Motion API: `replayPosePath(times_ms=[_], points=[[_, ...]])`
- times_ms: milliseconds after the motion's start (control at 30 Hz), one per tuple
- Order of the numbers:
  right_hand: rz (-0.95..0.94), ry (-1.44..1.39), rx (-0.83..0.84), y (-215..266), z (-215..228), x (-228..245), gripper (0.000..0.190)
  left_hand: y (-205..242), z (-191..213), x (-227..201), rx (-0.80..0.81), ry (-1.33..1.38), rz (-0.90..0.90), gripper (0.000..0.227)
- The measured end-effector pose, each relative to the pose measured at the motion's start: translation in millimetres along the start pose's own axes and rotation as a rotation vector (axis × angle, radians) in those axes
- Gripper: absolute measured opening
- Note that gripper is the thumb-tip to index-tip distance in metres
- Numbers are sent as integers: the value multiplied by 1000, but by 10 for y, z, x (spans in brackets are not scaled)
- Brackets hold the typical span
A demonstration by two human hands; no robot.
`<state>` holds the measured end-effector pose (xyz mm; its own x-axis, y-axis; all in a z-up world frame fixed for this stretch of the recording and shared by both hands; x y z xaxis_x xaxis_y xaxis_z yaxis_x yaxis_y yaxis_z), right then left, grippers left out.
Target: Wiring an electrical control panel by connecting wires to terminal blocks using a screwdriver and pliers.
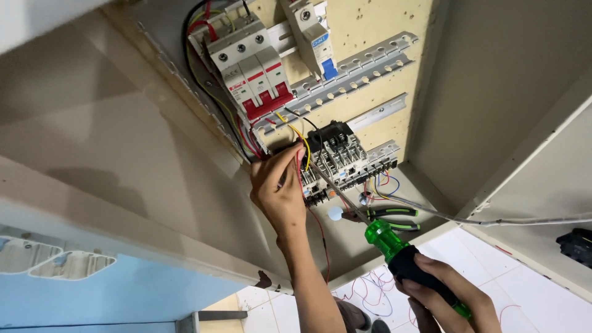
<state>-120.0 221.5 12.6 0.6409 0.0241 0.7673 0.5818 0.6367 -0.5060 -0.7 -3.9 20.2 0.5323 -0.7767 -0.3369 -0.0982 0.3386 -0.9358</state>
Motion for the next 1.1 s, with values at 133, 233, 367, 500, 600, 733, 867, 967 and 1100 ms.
replayPosePath(times_ms=[133, 233, 367, 500, 600, 733, 867, 967, 1100], points=[[-9, -130, 25, -18, 3, -80, 40, -38, 35, -14, 67, -26, 8, 26], [-77, 38, 22, -2, 69, -129, 50, -30, 29, 14, 64, -8, 29, 27], [-117, 88, 6, -118, 135, 62, 44, -12, 44, 17, 67, 9, 28, 31], [18, -12, -56, -65, -39, -155, 25, -31, 46, -42, 92, 34, 48, 30], [14, -35, -93, -18, -49, -42, 17, -36, 32, -49, 87, 33, 50, 27], [-303, -148, 63, 72, 40, 182, 35, -71, 24, -86, 95, 48, 86, 24], [-70, 121, -104, 38, 19, 151, 29, -61, 40, -78, 122, 15, 126, 23], [-6, 11, -36, 88, 22, -24, 47, -59, 34, -69, 133, 44, 143, 25], [50, 55, -36, 37, -9, 20, 39, -59, 52, -73, 156, 55, 142, 22]])
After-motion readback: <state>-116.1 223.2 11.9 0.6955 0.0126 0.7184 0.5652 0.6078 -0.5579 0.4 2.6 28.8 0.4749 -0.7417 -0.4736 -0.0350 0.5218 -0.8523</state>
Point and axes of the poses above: each hand's wrist, its own y-axis away from the middle knuckle, its own z-axis out of the back of the hand, x = y × z, the point moved 1 cm from there along -y, towards the middle knuckle, and after that the axes turned 8 degrees about -z, right-handed, at the moved point
